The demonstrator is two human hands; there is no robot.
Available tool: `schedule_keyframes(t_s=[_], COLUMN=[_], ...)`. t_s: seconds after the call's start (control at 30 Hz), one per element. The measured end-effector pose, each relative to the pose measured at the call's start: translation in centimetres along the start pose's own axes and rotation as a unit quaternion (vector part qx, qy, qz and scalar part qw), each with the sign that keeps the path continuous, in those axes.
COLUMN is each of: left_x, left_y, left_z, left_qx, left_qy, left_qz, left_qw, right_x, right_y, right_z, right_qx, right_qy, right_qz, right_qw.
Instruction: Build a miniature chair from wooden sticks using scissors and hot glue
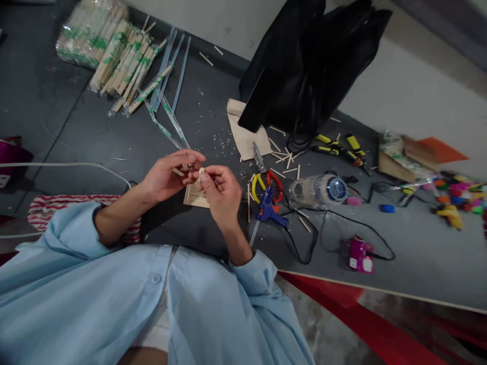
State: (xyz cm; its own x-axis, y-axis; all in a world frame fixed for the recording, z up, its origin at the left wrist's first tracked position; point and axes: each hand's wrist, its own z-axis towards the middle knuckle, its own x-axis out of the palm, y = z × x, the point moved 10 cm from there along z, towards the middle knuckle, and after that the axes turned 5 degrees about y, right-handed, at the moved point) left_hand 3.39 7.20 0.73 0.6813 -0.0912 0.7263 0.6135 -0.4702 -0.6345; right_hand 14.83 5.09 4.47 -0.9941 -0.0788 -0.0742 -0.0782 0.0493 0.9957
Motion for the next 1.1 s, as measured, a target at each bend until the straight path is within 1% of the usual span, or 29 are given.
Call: schedule_keyframes(t_s=[0.1,0.2,0.33,0.43,0.53,0.67,0.77,0.83,0.9,1.03,1.1], left_x=[1.3,2.1,2.4,2.0,1.0,0.1,-0.2,-0.4,-0.7,-1.2,-1.3], left_y=[-0.1,-0.3,-0.6,-0.4,-0.2,0.0,0.3,0.2,-0.1,-1.2,-1.5], left_z=[-0.3,-0.6,-0.7,-0.7,-0.6,-0.3,-0.1,0.1,0.2,0.3,0.3], left_qx=[-0.004,-0.001,-0.001,-0.024,-0.041,-0.039,-0.036,-0.033,-0.020,0.023,0.036], left_qy=[0.053,0.079,0.072,0.059,0.041,0.035,0.039,0.038,0.035,0.024,0.022], left_qz=[0.053,0.092,0.115,0.103,0.077,0.058,0.049,0.055,0.078,0.146,0.170], left_qw=[0.997,0.993,0.991,0.993,0.995,0.997,0.997,0.997,0.996,0.989,0.984], right_x=[0.3,0.5,0.8,1.0,0.8,0.3,0.2,0.4,0.5,0.6,1.2], right_y=[-1.1,-1.5,-1.8,-1.7,-1.2,-0.1,0.2,-0.2,-0.9,-2.0,-2.5], right_z=[-0.2,-0.4,-0.7,-1.0,-0.9,-0.3,0.1,0.5,0.9,1.8,2.1], right_qx=[0.053,0.097,0.140,0.136,0.095,0.020,-0.002,0.011,0.040,0.090,0.116], right_qy=[0.014,0.026,0.052,0.066,0.066,0.035,0.025,0.038,0.052,0.072,0.091], right_qz=[0.135,0.185,0.201,0.216,0.187,0.074,0.011,0.021,0.040,0.002,0.009], right_qw=[0.989,0.978,0.968,0.965,0.976,0.996,1.000,0.999,0.997,0.993,0.989])
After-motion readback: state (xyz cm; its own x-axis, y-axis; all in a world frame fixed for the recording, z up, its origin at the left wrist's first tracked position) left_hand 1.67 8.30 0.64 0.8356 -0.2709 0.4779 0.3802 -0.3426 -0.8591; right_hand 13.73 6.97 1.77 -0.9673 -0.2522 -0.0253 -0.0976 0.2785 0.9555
